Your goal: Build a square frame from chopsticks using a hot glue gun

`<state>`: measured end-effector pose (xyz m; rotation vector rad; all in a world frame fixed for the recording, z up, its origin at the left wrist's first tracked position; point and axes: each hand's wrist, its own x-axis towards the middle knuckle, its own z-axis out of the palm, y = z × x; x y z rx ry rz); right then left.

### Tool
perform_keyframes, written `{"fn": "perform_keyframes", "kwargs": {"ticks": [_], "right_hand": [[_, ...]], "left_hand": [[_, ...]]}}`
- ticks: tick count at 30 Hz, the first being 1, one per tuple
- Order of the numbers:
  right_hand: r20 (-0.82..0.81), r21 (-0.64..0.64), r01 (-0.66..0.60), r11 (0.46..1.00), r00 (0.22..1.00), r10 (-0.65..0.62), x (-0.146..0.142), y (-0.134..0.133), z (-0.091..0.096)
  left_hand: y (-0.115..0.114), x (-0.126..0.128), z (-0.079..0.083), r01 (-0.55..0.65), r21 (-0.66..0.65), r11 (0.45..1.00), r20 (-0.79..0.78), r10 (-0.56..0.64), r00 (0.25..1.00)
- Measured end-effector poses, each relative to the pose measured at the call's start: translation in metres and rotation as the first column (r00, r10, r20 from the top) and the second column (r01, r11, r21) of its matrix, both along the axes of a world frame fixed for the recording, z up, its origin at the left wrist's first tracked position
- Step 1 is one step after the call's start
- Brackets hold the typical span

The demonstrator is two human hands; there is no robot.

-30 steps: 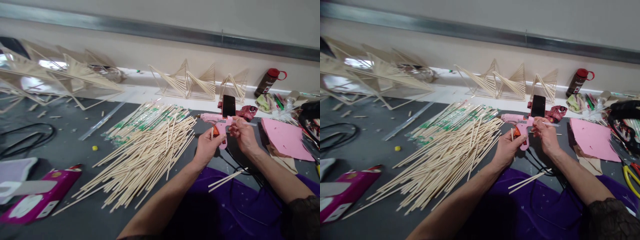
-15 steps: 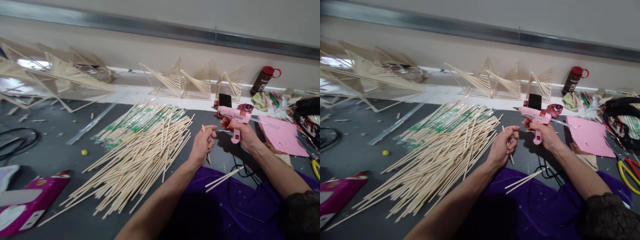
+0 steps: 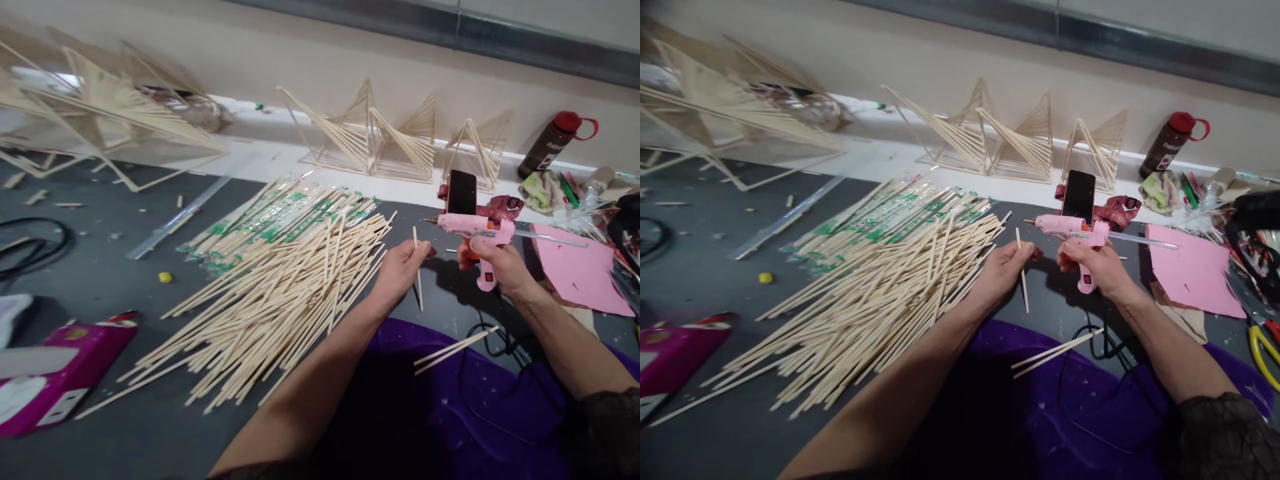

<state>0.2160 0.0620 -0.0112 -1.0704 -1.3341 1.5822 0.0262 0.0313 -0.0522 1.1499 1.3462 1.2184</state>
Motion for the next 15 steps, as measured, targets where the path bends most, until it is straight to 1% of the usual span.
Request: {"fn": "perform_keyframes", "kwargs": {"ticks": [1, 2, 5, 7, 10, 13, 15], "right_hand": [[0.001, 0.003, -0.004, 1.0, 1.0, 0.004, 0.001, 0.0, 0.0], [0.003, 0.008, -0.009, 1.0, 1.0, 0.009, 0.001, 0.0, 0.0], [0.013, 0.025, -0.034, 0.999, 0.999, 0.033, 0.002, -0.002, 0.0], [0.016, 0.03, -0.053, 0.998, 0.999, 0.052, 0.002, -0.004, 0.0], [0.026, 0.042, -0.071, 0.997, 0.997, 0.07, 0.001, -0.007, 0.001], [0.049, 0.06, -0.045, 0.997, 0.998, 0.042, 0.001, -0.008, 0.002], [0.061, 0.066, -0.022, 0.998, 0.998, 0.018, 0.001, -0.008, 0.003]], "left_hand": [[-0.001, -0.002, 0.001, 0.035, -0.004, 0.999, -0.014, -0.035, 0.999], [-0.002, -0.004, 0.003, 0.073, -0.033, 0.997, 0.007, -0.072, 0.997], [-0.003, -0.007, 0.01, 0.151, -0.119, 0.981, 0.167, -0.13, 0.977], [-0.004, -0.007, 0.014, 0.169, -0.115, 0.979, 0.23, -0.139, 0.963], [-0.005, -0.005, 0.019, 0.184, -0.096, 0.978, 0.258, -0.154, 0.954], [-0.007, -0.002, 0.021, 0.182, -0.106, 0.978, 0.276, -0.147, 0.95], [-0.007, -0.002, 0.019, 0.189, -0.088, 0.978, 0.255, -0.161, 0.953]]}}
